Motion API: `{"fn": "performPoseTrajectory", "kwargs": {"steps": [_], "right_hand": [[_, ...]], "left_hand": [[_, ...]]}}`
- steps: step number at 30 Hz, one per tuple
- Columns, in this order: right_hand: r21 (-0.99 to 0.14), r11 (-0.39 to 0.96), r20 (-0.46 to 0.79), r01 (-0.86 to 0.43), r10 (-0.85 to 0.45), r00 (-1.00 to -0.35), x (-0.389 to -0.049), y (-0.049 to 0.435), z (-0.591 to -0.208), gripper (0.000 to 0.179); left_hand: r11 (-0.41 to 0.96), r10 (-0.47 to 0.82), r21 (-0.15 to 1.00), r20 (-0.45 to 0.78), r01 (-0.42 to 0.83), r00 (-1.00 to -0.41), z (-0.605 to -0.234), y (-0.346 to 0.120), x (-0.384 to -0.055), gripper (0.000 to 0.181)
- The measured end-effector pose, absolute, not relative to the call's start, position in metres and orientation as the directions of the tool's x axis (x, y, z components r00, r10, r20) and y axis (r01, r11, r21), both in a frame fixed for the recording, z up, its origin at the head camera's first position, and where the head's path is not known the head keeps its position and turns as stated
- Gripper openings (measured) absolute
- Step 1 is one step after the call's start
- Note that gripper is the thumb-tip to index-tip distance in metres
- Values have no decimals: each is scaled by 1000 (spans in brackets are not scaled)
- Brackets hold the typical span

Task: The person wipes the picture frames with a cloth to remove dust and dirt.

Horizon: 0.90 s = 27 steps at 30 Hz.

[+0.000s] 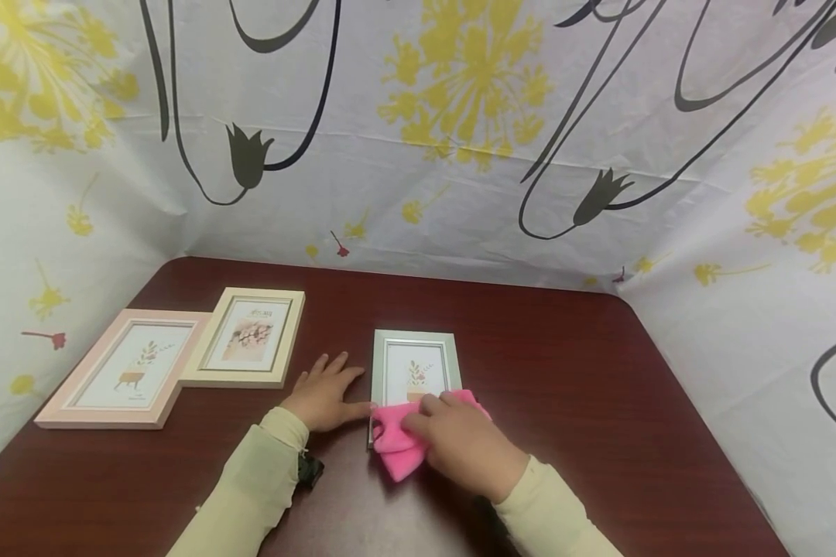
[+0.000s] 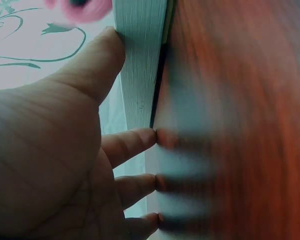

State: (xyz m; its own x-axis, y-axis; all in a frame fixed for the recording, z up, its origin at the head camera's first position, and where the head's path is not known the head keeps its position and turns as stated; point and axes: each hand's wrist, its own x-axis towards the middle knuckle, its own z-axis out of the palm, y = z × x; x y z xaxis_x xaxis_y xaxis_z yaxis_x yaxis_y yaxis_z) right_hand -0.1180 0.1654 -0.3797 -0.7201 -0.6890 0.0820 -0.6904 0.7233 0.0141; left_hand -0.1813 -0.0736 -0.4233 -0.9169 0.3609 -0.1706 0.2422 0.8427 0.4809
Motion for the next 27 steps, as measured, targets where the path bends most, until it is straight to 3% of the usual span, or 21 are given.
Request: {"fn": "performPoseTrajectory", "kwargs": {"steps": [4, 7, 11, 18, 22, 27], "right_hand": [[6, 799, 20, -601, -601, -799, -121, 176, -372, 25], [13, 820, 14, -572, -572, -820, -121, 179, -370, 26], [37, 779, 65, -626, -627, -776, -119, 173, -373, 24], [122, 625, 153, -771, -780, -607, -114, 150, -389, 27], [103, 625, 159, -774, -778, -608, -114, 149, -390, 32], [18, 681, 131, -732, -727, -674, -117, 161, -383, 27]], "left_hand": [[838, 351, 498, -178, 223, -919, -423, -73, -182, 76], [836, 349, 503, -179, 219, -920, -423, -72, -182, 76], [837, 353, 498, -175, 226, -919, -425, -73, -181, 76], [854, 348, 461, -161, 242, -923, -425, -74, -182, 71], [853, 346, 467, -169, 234, -923, -425, -73, -182, 71], [842, 356, 485, -168, 237, -919, -424, -73, -182, 73]]}}
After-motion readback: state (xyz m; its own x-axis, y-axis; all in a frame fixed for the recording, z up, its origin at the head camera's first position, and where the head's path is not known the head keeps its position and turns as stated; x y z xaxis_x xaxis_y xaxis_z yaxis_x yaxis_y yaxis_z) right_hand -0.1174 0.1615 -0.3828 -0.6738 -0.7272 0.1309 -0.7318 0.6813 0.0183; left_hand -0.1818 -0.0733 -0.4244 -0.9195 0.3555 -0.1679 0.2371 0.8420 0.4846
